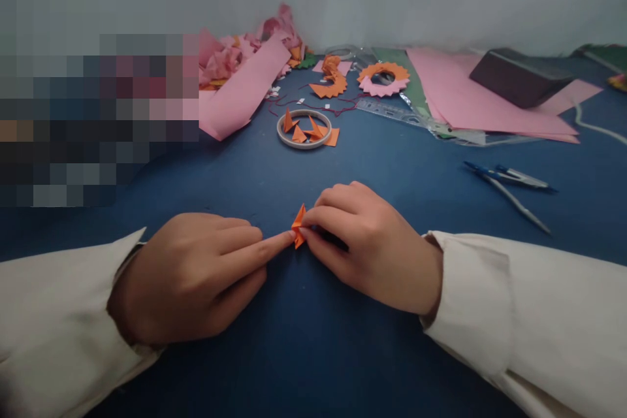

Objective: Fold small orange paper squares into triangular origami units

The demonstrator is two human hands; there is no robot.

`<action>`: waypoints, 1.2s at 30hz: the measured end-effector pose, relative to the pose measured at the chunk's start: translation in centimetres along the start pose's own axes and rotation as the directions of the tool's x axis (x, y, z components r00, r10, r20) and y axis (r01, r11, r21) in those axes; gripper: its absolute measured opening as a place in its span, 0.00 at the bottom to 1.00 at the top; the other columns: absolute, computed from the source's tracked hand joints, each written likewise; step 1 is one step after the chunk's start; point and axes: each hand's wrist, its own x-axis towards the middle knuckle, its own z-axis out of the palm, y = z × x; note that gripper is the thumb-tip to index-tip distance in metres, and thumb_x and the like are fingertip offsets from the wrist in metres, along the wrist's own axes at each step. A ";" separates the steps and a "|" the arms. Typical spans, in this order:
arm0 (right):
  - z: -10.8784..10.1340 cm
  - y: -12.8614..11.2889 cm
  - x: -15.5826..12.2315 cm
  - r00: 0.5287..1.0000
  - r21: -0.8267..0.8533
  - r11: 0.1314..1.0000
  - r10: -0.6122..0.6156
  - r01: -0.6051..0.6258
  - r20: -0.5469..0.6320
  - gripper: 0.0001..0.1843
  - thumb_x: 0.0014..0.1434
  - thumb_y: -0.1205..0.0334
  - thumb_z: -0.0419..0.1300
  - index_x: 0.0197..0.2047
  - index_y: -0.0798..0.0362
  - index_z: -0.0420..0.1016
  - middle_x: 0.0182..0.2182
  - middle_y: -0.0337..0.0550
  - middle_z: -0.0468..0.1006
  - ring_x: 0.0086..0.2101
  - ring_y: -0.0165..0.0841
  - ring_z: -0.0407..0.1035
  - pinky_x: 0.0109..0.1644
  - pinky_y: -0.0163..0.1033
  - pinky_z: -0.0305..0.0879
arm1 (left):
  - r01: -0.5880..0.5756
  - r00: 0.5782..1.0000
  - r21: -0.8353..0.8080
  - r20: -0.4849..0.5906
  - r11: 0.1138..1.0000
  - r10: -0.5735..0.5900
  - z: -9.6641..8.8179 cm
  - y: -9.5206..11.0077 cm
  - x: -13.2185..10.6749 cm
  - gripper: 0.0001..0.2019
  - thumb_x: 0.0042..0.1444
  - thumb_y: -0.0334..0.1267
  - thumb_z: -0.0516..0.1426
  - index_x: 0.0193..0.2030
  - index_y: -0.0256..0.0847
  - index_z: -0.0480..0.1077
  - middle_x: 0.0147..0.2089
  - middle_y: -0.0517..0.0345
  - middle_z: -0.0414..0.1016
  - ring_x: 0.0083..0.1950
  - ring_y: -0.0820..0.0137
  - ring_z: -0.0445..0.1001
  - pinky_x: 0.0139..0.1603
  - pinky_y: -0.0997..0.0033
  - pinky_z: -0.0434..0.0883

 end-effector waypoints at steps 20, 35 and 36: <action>0.0 0.1 -0.1 0.999 -0.035 0.999 -0.033 0.033 0.023 0.03 0.60 0.69 0.55 0.36 0.55 0.70 0.30 0.43 0.73 0.31 0.31 0.65 0.36 0.40 0.61 | -0.040 0.999 -0.084 0.022 0.996 0.042 -0.1 -0.1 -0.1 0.16 0.55 0.28 0.48 0.46 0.28 0.72 0.22 0.57 0.72 0.20 0.67 0.69 0.16 0.66 0.64; -1.0 0.2 -0.5 0.968 -0.013 0.970 -0.243 0.244 0.063 0.14 0.55 0.74 0.51 0.43 0.52 0.67 0.34 0.46 0.72 0.32 0.33 0.64 0.34 0.45 0.59 | -0.053 0.994 -0.055 0.090 0.997 0.058 -0.2 -0.2 0.0 0.14 0.57 0.30 0.47 0.42 0.32 0.73 0.22 0.58 0.71 0.20 0.68 0.68 0.18 0.67 0.65; -1.0 0.2 -0.5 0.966 -0.018 0.968 -0.250 0.252 0.069 0.13 0.55 0.74 0.51 0.43 0.52 0.68 0.34 0.46 0.73 0.31 0.33 0.64 0.34 0.45 0.59 | -0.050 0.994 -0.050 0.093 0.997 0.055 -0.2 -0.2 -0.1 0.14 0.57 0.30 0.47 0.41 0.33 0.73 0.21 0.59 0.71 0.20 0.68 0.68 0.18 0.68 0.65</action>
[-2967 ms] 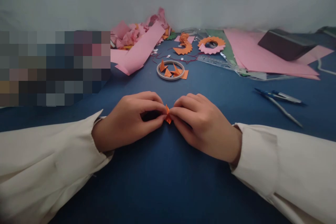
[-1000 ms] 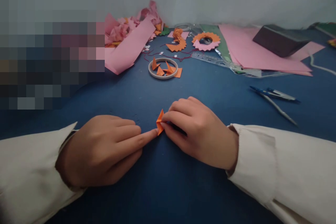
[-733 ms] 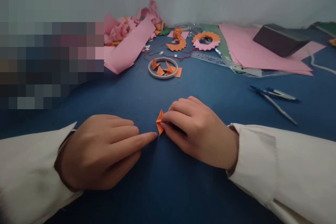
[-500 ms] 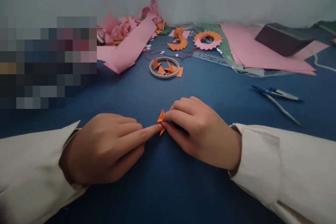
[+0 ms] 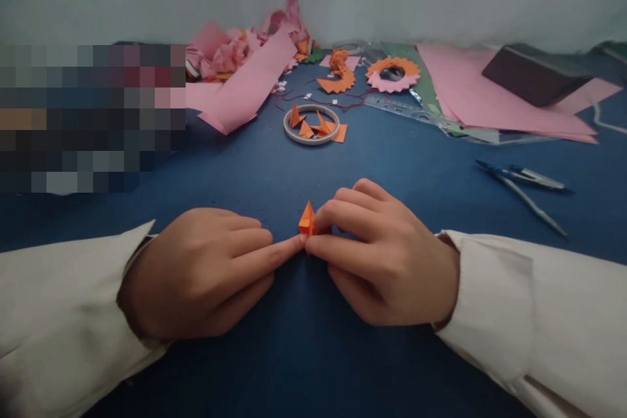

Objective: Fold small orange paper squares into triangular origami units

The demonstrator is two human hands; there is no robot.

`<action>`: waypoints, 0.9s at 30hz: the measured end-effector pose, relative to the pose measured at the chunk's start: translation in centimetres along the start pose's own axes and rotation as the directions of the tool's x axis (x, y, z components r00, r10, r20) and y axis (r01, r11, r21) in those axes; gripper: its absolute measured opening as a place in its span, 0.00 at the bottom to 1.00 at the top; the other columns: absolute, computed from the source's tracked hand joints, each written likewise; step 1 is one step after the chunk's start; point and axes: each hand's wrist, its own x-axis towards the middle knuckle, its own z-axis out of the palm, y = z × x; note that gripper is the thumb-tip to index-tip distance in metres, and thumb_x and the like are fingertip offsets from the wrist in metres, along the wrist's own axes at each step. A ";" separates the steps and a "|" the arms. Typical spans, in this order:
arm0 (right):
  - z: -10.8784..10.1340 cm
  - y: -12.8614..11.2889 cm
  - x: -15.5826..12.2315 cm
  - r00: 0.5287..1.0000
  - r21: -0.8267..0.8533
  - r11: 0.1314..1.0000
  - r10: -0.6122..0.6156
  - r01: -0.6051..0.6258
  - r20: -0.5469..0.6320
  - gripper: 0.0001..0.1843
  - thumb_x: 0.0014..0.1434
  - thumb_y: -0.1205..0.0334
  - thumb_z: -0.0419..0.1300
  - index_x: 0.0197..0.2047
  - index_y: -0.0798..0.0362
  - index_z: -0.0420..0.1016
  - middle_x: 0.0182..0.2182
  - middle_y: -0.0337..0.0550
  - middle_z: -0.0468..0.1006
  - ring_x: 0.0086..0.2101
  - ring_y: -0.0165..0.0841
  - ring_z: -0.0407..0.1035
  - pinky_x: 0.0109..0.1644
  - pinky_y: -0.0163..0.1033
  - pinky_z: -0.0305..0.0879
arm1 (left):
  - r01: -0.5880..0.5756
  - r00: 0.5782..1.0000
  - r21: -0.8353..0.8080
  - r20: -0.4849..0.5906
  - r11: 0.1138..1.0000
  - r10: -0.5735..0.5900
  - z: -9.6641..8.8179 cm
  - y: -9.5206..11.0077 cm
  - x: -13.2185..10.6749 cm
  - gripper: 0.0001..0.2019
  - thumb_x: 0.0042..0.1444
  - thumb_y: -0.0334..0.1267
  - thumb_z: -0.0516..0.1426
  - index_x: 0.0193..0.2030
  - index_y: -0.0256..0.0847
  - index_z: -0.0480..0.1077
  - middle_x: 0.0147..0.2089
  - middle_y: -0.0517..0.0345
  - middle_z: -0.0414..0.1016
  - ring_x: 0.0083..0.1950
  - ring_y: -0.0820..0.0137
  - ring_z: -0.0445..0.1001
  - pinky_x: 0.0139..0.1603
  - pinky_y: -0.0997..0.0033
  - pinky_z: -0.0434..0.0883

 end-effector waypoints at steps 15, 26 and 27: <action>0.0 0.0 -0.2 0.998 -0.086 0.994 -0.069 0.070 0.012 0.12 0.56 0.73 0.53 0.43 0.55 0.68 0.35 0.49 0.74 0.33 0.35 0.64 0.34 0.46 0.59 | -0.041 0.996 -0.007 -0.077 0.999 0.040 0.0 0.2 0.0 0.13 0.55 0.28 0.48 0.35 0.32 0.74 0.20 0.57 0.71 0.20 0.68 0.68 0.18 0.67 0.64; -0.1 0.0 0.2 0.996 -0.092 0.992 -0.089 0.090 0.013 0.08 0.57 0.73 0.52 0.40 0.57 0.68 0.33 0.48 0.74 0.32 0.34 0.65 0.34 0.43 0.60 | -0.123 0.992 -0.030 -0.023 0.992 0.122 0.2 -0.1 -0.4 0.14 0.56 0.29 0.49 0.45 0.32 0.72 0.21 0.60 0.70 0.20 0.68 0.66 0.18 0.67 0.61; -0.1 0.0 0.2 0.996 -0.091 0.992 -0.088 0.089 0.013 0.08 0.57 0.73 0.52 0.40 0.57 0.68 0.33 0.48 0.73 0.32 0.34 0.65 0.34 0.43 0.60 | -0.121 0.993 -0.035 -0.014 0.992 0.121 0.2 -0.1 -0.4 0.14 0.56 0.29 0.49 0.46 0.33 0.72 0.21 0.61 0.70 0.20 0.68 0.66 0.18 0.67 0.61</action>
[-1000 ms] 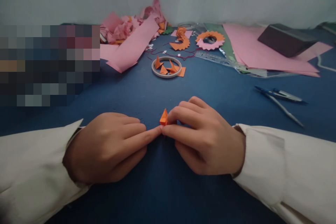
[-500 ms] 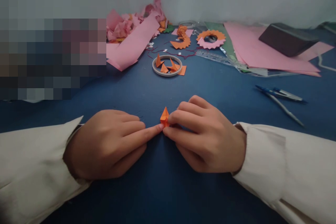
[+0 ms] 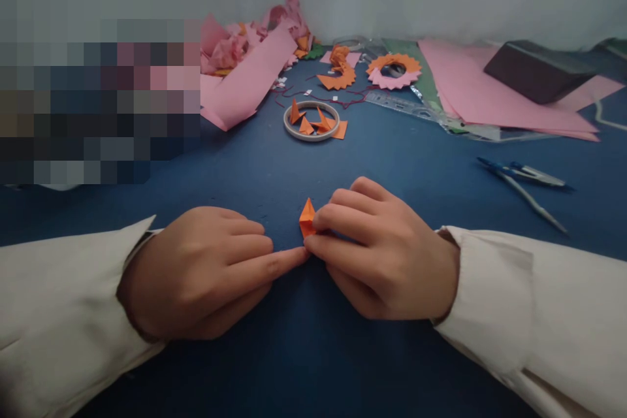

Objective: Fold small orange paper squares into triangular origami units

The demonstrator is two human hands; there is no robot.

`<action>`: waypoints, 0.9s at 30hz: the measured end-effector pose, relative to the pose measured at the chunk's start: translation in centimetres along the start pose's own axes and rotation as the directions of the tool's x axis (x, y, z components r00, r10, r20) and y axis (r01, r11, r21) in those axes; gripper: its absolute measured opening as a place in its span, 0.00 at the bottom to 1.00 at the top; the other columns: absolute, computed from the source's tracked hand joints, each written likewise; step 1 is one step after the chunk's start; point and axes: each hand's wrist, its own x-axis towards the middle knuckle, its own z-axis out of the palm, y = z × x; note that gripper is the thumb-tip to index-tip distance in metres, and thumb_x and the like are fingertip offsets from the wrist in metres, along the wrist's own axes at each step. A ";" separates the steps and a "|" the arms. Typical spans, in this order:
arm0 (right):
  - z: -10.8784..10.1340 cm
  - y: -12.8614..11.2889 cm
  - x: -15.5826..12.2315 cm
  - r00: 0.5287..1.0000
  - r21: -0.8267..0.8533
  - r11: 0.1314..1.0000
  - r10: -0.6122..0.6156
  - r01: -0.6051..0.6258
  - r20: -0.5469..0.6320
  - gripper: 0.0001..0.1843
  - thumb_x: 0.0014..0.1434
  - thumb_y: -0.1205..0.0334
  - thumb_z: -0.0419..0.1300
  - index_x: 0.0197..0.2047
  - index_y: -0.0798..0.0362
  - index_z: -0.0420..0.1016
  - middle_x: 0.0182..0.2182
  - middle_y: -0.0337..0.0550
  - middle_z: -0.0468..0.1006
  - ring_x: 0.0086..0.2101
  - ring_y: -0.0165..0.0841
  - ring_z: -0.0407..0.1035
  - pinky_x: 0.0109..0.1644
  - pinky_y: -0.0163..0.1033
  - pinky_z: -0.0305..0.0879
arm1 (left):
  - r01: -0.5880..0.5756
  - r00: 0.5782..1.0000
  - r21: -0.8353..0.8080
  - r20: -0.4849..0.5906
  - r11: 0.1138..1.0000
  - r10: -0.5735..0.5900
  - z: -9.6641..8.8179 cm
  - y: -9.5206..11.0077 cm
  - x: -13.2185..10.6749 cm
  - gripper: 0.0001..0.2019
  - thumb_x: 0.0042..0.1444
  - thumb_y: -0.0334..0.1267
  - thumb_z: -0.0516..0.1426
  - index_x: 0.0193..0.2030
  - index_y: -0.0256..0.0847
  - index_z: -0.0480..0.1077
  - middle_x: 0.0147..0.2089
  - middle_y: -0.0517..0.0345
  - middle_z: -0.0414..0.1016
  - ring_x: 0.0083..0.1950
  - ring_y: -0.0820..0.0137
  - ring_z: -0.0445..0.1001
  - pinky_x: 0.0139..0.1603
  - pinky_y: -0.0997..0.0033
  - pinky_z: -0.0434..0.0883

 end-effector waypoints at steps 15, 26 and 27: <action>-0.1 0.2 0.0 0.990 0.003 0.997 -0.076 0.076 0.118 0.07 0.59 0.74 0.49 0.39 0.59 0.65 0.29 0.48 0.73 0.30 0.34 0.66 0.34 0.43 0.60 | 0.094 0.995 0.048 -0.050 0.994 -0.091 0.2 0.0 0.3 0.15 0.56 0.29 0.48 0.44 0.29 0.73 0.22 0.56 0.74 0.20 0.64 0.71 0.17 0.63 0.67; -0.3 0.1 0.0 0.971 -0.196 0.963 -0.150 0.186 0.187 0.11 0.61 0.72 0.46 0.43 0.63 0.67 0.25 0.44 0.73 0.24 0.32 0.64 0.30 0.42 0.58 | 0.105 0.993 0.052 -0.051 0.993 -0.102 0.0 0.0 0.3 0.13 0.55 0.28 0.49 0.40 0.29 0.74 0.21 0.57 0.73 0.19 0.65 0.70 0.18 0.66 0.66; -0.3 0.1 0.0 0.970 -0.199 0.962 -0.151 0.189 0.189 0.11 0.61 0.72 0.46 0.43 0.63 0.67 0.24 0.43 0.72 0.23 0.32 0.64 0.29 0.41 0.57 | 0.102 0.994 0.054 -0.053 0.993 -0.100 0.0 0.0 0.3 0.13 0.55 0.28 0.49 0.40 0.29 0.74 0.21 0.56 0.73 0.20 0.65 0.71 0.17 0.65 0.66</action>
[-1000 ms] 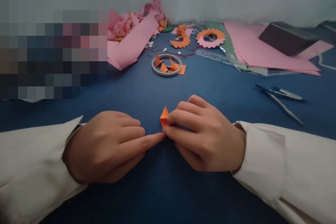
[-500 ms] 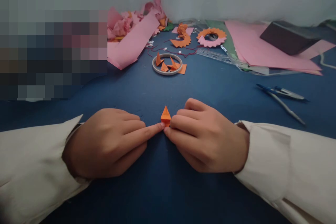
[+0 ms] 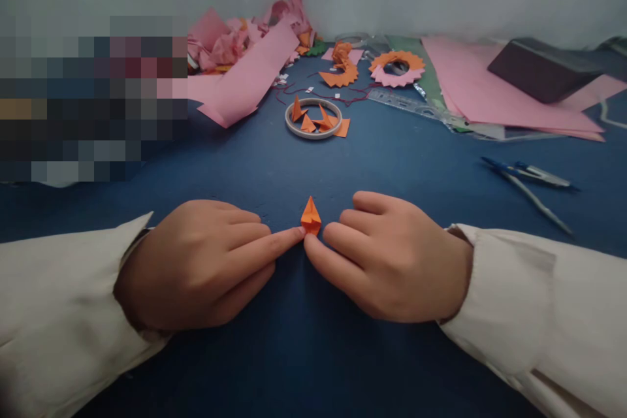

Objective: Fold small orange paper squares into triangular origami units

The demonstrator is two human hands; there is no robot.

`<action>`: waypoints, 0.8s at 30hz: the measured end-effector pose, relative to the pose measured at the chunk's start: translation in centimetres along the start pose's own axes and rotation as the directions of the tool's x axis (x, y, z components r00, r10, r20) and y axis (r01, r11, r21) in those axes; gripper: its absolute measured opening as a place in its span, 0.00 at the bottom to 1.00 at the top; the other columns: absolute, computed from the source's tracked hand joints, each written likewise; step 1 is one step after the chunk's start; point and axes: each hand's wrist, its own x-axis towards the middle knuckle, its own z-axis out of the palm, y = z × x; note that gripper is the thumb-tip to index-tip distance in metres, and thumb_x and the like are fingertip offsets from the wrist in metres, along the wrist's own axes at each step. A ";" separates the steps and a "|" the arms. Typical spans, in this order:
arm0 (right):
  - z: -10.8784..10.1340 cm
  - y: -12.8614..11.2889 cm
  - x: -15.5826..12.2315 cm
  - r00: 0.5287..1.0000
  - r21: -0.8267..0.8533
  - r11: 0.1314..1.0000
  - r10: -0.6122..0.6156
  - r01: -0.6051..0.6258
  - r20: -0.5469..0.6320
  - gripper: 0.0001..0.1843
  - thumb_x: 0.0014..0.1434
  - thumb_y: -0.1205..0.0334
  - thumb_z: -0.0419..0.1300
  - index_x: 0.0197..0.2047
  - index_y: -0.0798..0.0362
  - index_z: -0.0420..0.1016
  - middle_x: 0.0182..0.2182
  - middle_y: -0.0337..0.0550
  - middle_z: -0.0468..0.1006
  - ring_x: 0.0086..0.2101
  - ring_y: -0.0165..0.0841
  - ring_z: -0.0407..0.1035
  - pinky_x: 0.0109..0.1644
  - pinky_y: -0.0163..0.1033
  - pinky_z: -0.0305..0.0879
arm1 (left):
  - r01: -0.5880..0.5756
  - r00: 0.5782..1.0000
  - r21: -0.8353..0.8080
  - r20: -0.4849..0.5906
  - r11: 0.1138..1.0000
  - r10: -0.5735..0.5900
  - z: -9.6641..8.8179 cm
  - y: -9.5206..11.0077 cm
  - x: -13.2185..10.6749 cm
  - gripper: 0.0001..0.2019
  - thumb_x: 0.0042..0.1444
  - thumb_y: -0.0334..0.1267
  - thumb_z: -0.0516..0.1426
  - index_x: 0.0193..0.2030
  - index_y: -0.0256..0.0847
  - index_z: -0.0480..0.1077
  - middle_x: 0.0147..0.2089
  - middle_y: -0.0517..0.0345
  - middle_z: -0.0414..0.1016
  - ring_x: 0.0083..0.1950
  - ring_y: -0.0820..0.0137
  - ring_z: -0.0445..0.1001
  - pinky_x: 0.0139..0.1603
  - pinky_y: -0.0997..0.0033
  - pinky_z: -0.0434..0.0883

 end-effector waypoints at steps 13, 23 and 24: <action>0.0 -0.1 -0.3 1.000 -0.038 0.999 0.011 -0.010 0.019 0.12 0.61 0.71 0.46 0.45 0.63 0.66 0.21 0.39 0.69 0.21 0.31 0.62 0.26 0.41 0.56 | 0.006 1.000 0.046 -0.004 0.999 -0.006 0.2 0.1 0.0 0.13 0.56 0.28 0.48 0.39 0.30 0.74 0.19 0.57 0.71 0.19 0.67 0.70 0.17 0.68 0.65; -0.2 -0.1 -0.2 0.999 -0.066 0.998 0.008 -0.005 0.048 0.12 0.60 0.71 0.48 0.46 0.64 0.67 0.19 0.38 0.67 0.19 0.30 0.59 0.25 0.39 0.55 | 0.048 0.999 0.058 -0.021 0.997 -0.046 -0.1 0.1 0.0 0.12 0.56 0.29 0.49 0.38 0.34 0.74 0.18 0.60 0.70 0.18 0.66 0.68 0.14 0.65 0.61; -0.2 -0.2 -0.2 0.999 -0.061 0.998 0.008 -0.005 0.040 0.12 0.60 0.71 0.48 0.46 0.64 0.67 0.19 0.38 0.67 0.19 0.30 0.59 0.25 0.39 0.56 | 0.045 0.999 0.063 -0.027 0.997 -0.043 -0.1 0.1 0.0 0.12 0.56 0.29 0.50 0.39 0.34 0.74 0.18 0.60 0.70 0.18 0.66 0.68 0.14 0.66 0.61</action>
